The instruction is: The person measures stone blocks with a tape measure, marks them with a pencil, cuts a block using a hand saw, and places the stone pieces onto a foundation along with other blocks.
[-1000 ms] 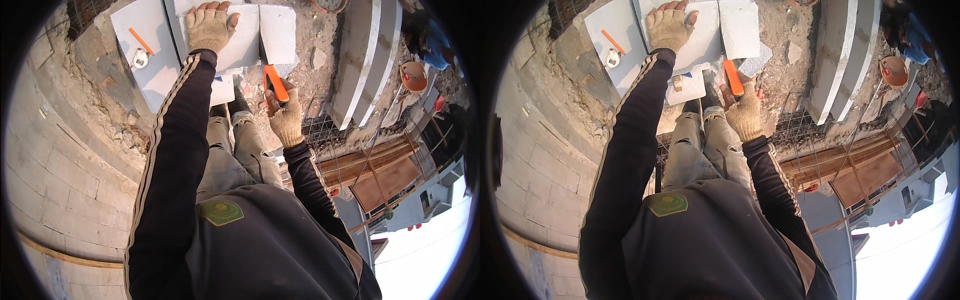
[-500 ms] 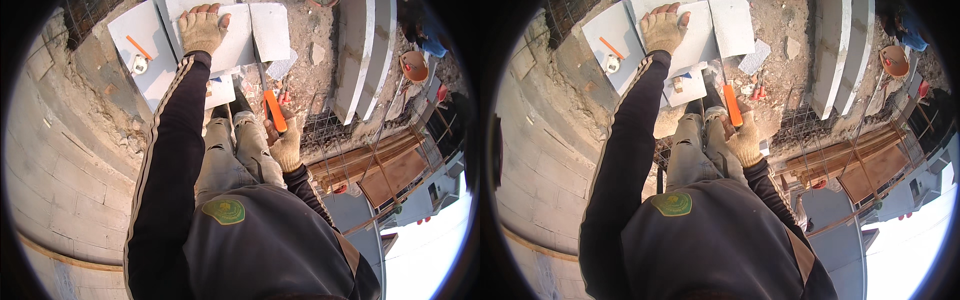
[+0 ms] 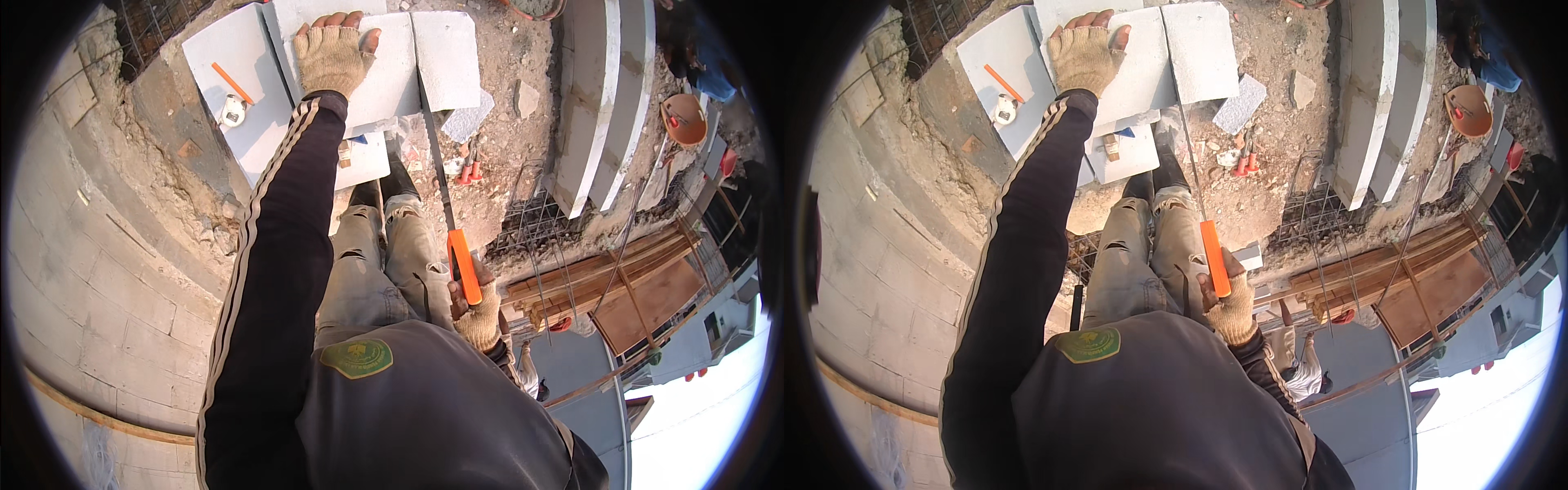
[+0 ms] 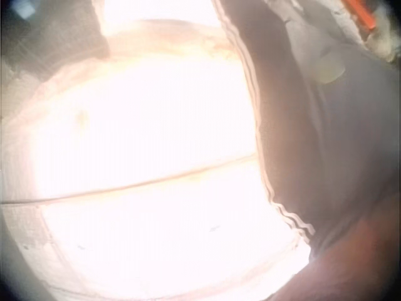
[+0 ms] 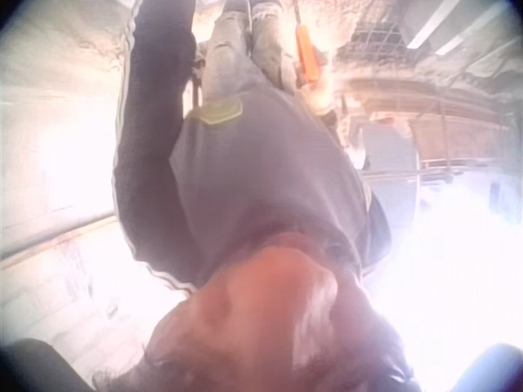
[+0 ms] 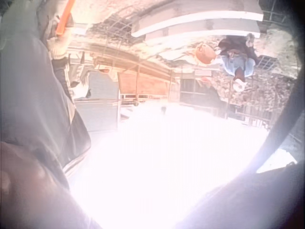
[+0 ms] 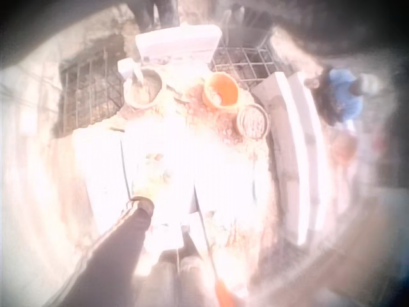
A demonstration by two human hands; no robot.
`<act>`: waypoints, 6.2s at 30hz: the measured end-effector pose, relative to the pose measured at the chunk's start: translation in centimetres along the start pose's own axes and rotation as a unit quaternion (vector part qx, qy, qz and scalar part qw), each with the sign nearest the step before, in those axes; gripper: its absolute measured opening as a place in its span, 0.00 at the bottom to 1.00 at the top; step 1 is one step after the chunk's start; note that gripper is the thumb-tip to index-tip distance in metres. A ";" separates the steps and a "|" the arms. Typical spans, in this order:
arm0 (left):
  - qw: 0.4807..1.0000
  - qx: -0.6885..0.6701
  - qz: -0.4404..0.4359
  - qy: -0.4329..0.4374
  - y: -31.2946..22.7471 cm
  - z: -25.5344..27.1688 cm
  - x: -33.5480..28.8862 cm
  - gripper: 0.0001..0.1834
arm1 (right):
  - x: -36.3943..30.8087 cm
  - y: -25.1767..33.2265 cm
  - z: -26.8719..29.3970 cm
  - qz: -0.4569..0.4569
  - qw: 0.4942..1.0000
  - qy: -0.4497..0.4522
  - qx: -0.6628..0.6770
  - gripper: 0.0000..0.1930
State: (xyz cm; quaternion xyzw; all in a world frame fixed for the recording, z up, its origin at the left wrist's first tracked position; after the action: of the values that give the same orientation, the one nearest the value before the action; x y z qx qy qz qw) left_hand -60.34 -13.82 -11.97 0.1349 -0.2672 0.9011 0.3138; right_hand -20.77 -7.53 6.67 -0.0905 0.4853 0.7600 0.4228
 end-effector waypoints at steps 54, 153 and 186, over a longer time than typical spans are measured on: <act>0.992 0.099 0.037 0.062 2.1 -1.7 -1.3 0.23 | 10.0 12.0 0.8 -0.046 0.998 -0.025 -0.025 0.21; 0.788 -0.381 0.478 0.075 9.4 19.4 -28.6 0.34 | 2.5 1.6 -35.9 0.404 0.892 0.096 -0.177 0.34; 0.670 -0.386 0.630 0.071 11.0 3.4 -15.3 0.43 | 23.9 -9.0 -11.1 -0.051 0.997 0.032 -0.057 0.31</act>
State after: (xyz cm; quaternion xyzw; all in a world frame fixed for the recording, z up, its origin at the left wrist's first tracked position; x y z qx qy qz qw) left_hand -55.36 -30.57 -19.81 -0.2635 -0.5892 0.7080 -0.2865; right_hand -32.19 -1.82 -18.06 -0.1632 0.4497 0.7606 0.4389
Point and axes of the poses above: each hand's wrist, its own x-axis towards the middle knuckle, its own z-axis out of the back of the hand, y = z × x, the point moved 5 cm from there along x, towards the middle knuckle, and after that the axes turned 13 degrees about -y, right-handed, at the moved point
